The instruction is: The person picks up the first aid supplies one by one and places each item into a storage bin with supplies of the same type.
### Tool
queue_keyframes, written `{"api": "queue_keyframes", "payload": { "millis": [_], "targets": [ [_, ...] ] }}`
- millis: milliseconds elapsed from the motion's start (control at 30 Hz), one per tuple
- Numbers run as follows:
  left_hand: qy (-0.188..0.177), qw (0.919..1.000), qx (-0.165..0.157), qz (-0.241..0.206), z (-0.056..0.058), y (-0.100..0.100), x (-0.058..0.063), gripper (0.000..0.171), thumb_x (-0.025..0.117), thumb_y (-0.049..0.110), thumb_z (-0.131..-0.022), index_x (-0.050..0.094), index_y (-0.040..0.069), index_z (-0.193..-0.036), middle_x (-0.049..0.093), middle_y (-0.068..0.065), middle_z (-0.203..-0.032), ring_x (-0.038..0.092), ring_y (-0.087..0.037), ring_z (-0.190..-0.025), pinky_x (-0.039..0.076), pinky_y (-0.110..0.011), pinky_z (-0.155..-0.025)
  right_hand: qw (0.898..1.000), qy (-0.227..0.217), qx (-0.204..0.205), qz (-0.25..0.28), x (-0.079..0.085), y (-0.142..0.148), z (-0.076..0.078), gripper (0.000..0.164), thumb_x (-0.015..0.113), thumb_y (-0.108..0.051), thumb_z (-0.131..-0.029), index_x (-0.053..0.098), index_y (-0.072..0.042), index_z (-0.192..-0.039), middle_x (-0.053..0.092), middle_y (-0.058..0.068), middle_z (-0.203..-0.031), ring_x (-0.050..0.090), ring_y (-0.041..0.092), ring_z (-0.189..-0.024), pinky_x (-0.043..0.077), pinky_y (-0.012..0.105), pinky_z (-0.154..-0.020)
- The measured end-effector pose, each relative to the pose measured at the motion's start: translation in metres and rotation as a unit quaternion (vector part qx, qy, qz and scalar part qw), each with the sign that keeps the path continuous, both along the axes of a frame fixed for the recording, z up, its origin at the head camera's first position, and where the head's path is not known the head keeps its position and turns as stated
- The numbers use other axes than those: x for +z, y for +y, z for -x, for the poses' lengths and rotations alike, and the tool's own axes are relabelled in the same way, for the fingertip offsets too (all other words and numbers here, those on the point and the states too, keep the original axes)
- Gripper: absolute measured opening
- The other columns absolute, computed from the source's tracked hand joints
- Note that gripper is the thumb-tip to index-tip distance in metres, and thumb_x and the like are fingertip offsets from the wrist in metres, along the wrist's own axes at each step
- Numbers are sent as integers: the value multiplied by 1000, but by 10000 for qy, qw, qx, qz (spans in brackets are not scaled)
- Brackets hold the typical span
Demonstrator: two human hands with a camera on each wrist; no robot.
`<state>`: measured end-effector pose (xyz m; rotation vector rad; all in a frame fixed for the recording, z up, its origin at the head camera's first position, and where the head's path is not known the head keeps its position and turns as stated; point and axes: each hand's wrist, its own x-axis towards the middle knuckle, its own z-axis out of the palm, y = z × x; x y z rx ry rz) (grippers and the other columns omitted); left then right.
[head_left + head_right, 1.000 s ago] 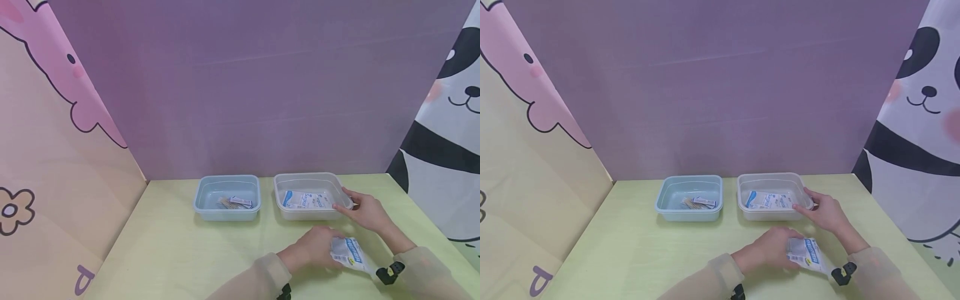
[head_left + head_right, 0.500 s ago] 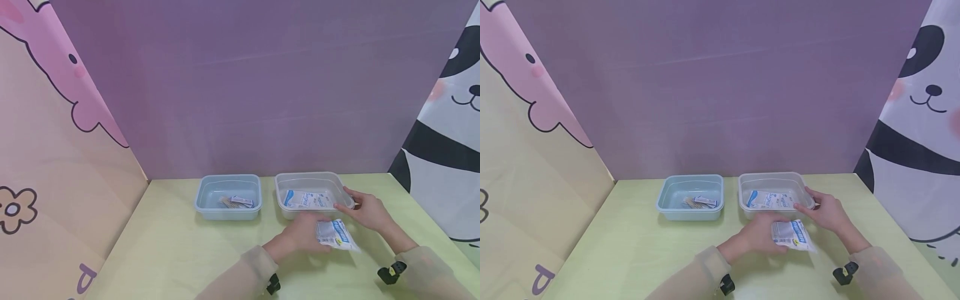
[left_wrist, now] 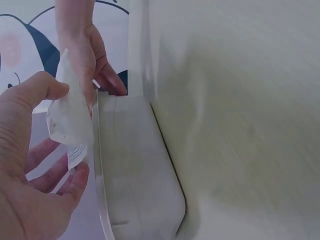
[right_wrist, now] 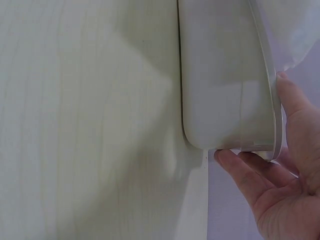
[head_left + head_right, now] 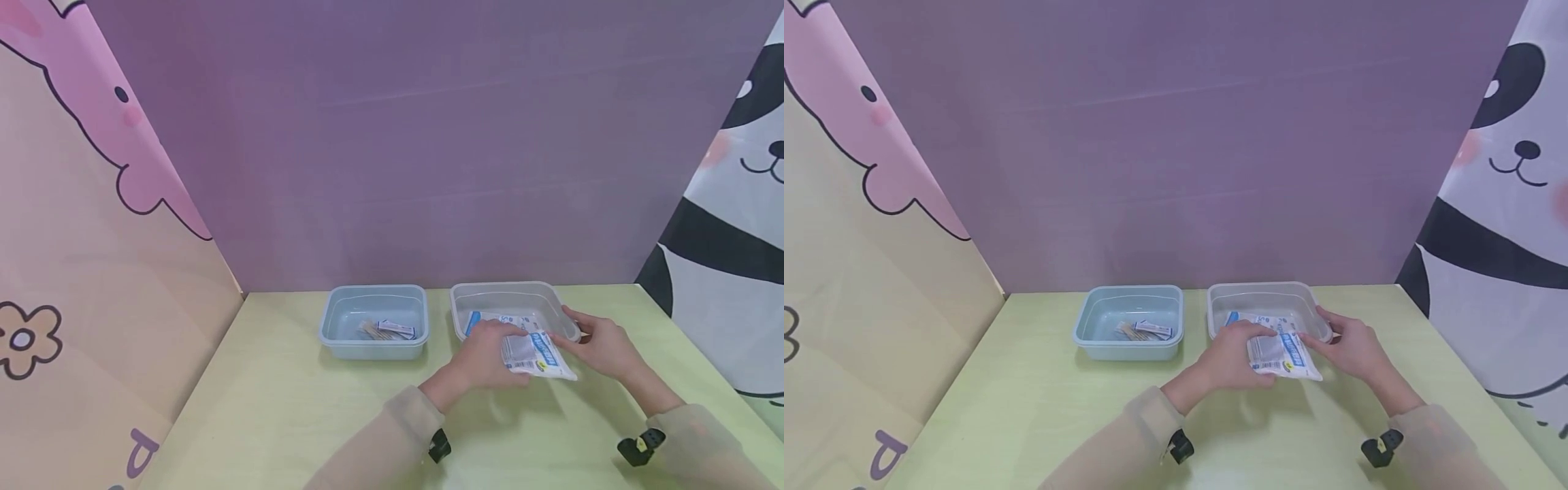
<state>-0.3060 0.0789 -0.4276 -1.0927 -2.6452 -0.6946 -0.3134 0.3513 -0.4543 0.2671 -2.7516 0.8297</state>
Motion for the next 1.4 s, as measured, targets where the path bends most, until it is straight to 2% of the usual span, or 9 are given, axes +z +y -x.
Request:
{"api": "queue_keyframes", "payload": {
  "millis": [133, 300, 467, 600, 733, 967, 1033, 1200, 1400],
  "targets": [
    [-42, 10000, 86, -24, 2, -1, 3, 68, 93, 43, -75, 71, 23, -137, 75, 9, -128, 64, -5, -114, 45, -13, -98, 10000, -54, -21, -6, -1, 2, -1, 78, 83, -33, -94, 51, 11, -150, 70, 38, -123, 70, 23, -82, 49, 22, -56],
    [-163, 9996, 146, -190, 6, 0, 8, 66, 94, 40, -75, 73, 21, -135, 75, 8, -130, 65, -7, -119, 46, -16, -104, 9998, -189, -6, 22, 0, 4, -2, 77, 81, -30, -96, 48, 11, -152, 67, 40, -128, 72, 29, -88, 51, 21, -57],
    [-161, 9989, 321, -301, 14, 2, 13, 66, 93, 39, -76, 73, 20, -136, 75, 7, -134, 65, -9, -128, 44, -19, -112, 10000, -60, 3, -33, 0, 4, -3, 73, 83, -21, -93, 50, 12, -149, 70, 39, -123, 70, 23, -84, 52, 21, -60],
    [-320, 9970, 448, -552, 18, 2, 15, 66, 91, 37, -77, 72, 18, -137, 74, 5, -135, 64, -10, -128, 46, -18, -109, 10000, 34, 33, -27, -1, 4, -3, 74, 85, -18, -90, 51, 13, -148, 70, 39, -122, 72, 24, -84, 52, 21, -60],
    [-279, 9957, 533, -706, 22, 2, 14, 65, 92, 36, -76, 72, 18, -136, 75, 4, -133, 64, -11, -126, 47, -18, -106, 10000, -8, 56, 36, -2, 4, -3, 77, 85, -22, -91, 50, 13, -149, 69, 40, -123, 75, 30, -88, 52, 21, -59],
    [-158, 9954, 675, -659, 26, 3, 10, 63, 92, 39, -77, 73, 19, -134, 74, 6, -135, 62, -13, -129, 46, -21, -109, 9999, 150, 46, 49, -2, 2, -2, 75, 86, -27, -91, 54, 11, -147, 75, 34, -114, 69, 11, -79, 52, 22, -57],
    [-123, 9953, 727, -623, 27, 4, 9, 63, 92, 40, -78, 73, 20, -134, 74, 6, -135, 62, -13, -130, 46, -21, -110, 9998, 174, 37, 41, -3, 3, -1, 76, 85, -29, -91, 54, 11, -147, 76, 33, -112, 69, 10, -78, 51, 22, -56],
    [-5, 9954, 806, -520, 32, 6, 7, 61, 91, 42, -79, 74, 19, -132, 74, 6, -134, 62, -14, -131, 47, -22, -110, 9999, 146, 15, 62, -3, 2, -1, 77, 84, -32, -93, 53, 11, -148, 77, 32, -108, 75, 21, -84, 48, 23, -54],
    [118, 9952, 867, -434, 39, 9, 2, 58, 90, 43, -81, 74, 18, -131, 75, 5, -133, 65, -14, -129, 48, -22, -110, 10000, 43, -37, 46, -2, 2, 0, 79, 82, -37, -94, 52, 10, -150, 78, 30, -107, 66, 8, -74, 45, 23, -53]
  ]
}}
